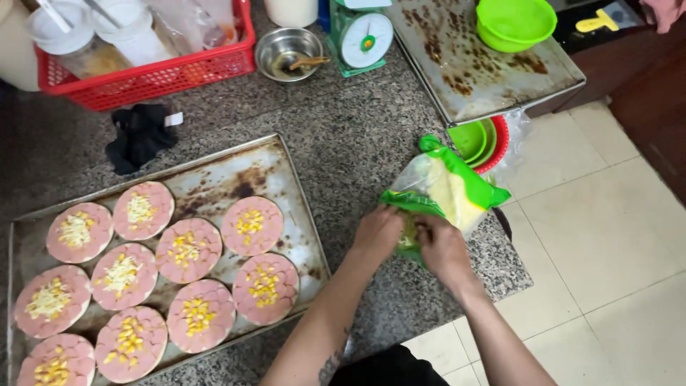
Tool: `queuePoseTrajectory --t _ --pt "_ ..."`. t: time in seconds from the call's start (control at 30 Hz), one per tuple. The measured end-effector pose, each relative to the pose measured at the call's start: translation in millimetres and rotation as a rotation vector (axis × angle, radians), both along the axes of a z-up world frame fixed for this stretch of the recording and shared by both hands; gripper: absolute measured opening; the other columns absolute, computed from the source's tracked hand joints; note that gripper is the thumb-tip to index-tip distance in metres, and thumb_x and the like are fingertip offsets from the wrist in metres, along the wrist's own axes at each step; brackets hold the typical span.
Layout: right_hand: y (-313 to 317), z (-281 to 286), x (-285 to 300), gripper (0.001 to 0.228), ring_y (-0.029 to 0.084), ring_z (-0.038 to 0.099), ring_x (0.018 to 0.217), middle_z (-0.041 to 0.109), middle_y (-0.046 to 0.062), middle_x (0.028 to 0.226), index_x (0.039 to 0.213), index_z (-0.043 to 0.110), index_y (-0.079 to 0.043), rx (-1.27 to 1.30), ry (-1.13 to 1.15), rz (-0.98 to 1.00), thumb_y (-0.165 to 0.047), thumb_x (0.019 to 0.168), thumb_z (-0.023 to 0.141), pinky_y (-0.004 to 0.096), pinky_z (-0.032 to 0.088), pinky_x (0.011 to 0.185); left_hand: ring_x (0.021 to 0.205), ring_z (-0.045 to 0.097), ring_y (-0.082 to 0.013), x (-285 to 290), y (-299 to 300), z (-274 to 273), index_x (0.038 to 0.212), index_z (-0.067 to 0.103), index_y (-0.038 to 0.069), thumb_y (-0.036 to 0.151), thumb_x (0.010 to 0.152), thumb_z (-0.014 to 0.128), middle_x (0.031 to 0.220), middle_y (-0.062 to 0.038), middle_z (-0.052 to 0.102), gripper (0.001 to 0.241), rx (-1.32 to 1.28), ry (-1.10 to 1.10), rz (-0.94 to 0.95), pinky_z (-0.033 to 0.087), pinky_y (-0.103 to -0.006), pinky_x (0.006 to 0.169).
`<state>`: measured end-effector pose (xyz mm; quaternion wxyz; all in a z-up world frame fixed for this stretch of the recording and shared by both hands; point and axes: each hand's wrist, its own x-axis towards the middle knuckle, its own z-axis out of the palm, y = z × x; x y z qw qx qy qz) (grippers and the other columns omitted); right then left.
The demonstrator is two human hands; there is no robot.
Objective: Adding toppings to mini pizzas and frying sausages in a pan.
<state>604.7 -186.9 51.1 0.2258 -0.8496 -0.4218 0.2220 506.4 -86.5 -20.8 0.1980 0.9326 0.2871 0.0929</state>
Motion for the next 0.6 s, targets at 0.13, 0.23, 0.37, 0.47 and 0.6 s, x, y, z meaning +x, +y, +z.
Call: queuePoseTrajectory --t 0.13,0.23,0.37,0.47,0.6 --pt "1 14 1 0.025 0.027 0.066 0.09 0.07 0.009 0.092 0.105 0.068 -0.017 0.002 0.067 -0.024 -0.02 0.085 0.054 0.043 0.053 0.08 0.097 0.059 -0.0298 3 4 -14 0.09 0.067 0.003 0.004 0.075 0.063 0.11 -0.012 0.061 0.016 0.038 0.089 -0.04 0.055 -0.0395 0.069" --pt "3 11 5 0.025 0.031 0.064 0.095 0.069 0.011 0.096 0.105 0.068 -0.016 0.033 0.083 0.019 -0.019 0.084 0.056 0.045 0.052 0.083 0.087 0.06 -0.0264 -4 1 4 0.088 0.068 0.001 0.002 0.077 0.06 0.099 -0.014 0.062 0.014 0.087 0.076 -0.007 0.055 -0.0365 0.06" --pt "4 0 13 0.026 0.033 0.063 0.096 0.068 0.012 0.098 0.108 0.067 -0.014 0.019 0.06 0.054 -0.019 0.085 0.055 0.046 0.051 0.084 0.079 0.06 -0.0271 -13 -2 45 0.091 0.067 0.001 0.006 0.08 0.054 0.089 -0.015 0.061 0.018 -0.035 0.036 -0.021 0.054 -0.0371 0.06" --pt "2 0 12 0.03 0.035 0.061 0.1 0.066 0.014 0.102 0.111 0.064 -0.013 0.022 0.085 0.066 -0.017 0.083 0.055 0.048 0.049 0.086 0.078 0.06 -0.0294 -20 -4 62 0.101 0.063 -0.002 0.01 0.082 0.052 0.092 -0.017 0.059 0.024 -0.326 -0.103 0.042 0.054 -0.04 0.061" --pt "6 29 -2 0.038 0.039 0.056 0.108 0.063 0.015 0.112 0.118 0.061 -0.018 0.036 0.241 0.106 -0.017 0.081 0.057 0.051 0.045 0.093 0.077 0.061 -0.0303 -21 -6 72 0.108 0.062 -0.006 0.008 0.085 0.049 0.093 -0.023 0.06 0.03 -0.727 -0.318 0.085 0.053 -0.041 0.063"
